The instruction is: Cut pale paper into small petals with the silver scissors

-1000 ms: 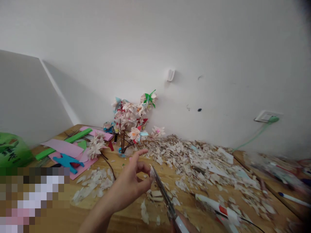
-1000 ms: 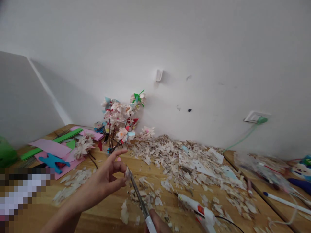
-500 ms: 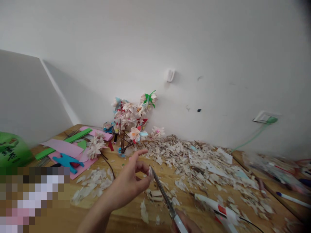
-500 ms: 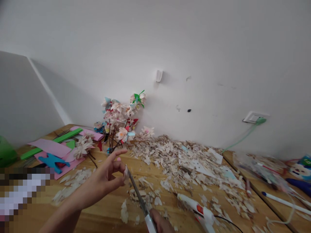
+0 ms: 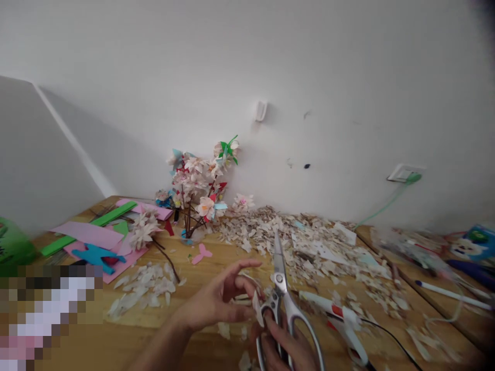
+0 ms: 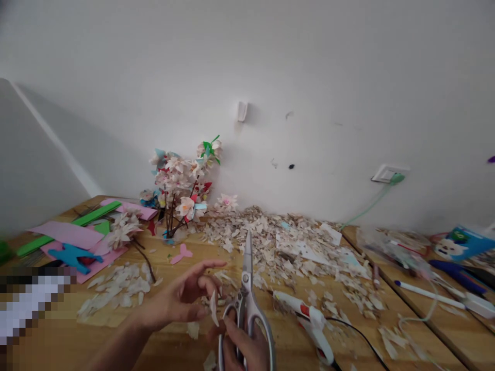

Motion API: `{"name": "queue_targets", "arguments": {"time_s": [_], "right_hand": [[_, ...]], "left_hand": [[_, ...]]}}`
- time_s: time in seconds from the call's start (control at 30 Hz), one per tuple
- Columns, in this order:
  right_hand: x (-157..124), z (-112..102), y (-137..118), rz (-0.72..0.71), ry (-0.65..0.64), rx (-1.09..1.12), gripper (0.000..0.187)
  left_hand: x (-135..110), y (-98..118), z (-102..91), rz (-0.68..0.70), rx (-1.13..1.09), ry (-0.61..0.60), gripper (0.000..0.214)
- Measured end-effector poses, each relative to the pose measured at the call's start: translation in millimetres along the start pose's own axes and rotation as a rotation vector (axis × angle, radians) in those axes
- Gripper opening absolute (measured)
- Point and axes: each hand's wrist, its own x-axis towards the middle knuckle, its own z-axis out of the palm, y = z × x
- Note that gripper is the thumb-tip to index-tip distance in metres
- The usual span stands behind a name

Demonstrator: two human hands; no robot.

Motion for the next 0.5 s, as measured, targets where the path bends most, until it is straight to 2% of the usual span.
{"name": "queue_targets", "arguments": {"time_s": [0.07,0.17,0.33,0.43,0.5], "right_hand": [[0.7,11.4,-6.0,0.007,-0.064,0.087,0.044],[1.0,21.5,-11.5,0.000,-0.075,0.120,0.044],[-2.9,19.5,-6.9,-0.024,-0.054,0.120,0.039],[0.6,17.5,1.3,-0.056,0.051,0.069,0.040],[6.7,16.8,7.3,-0.141,0.230,0.025,0.039]], "left_hand": [[-1.5,-10.7,-0.3,-0.018,-0.011,-0.063,0.065],[-5.5,-17.9,-1.2,-0.030,0.000,-0.114,0.068],[-10.9,-9.8,-4.2,-0.019,0.061,-0.167,0.064],[-14.2,-7.6,-6.4,0.022,0.038,-0.176,0.065],[-17.8,-13.6,-5.9,0.021,0.020,-0.077,0.067]]}}
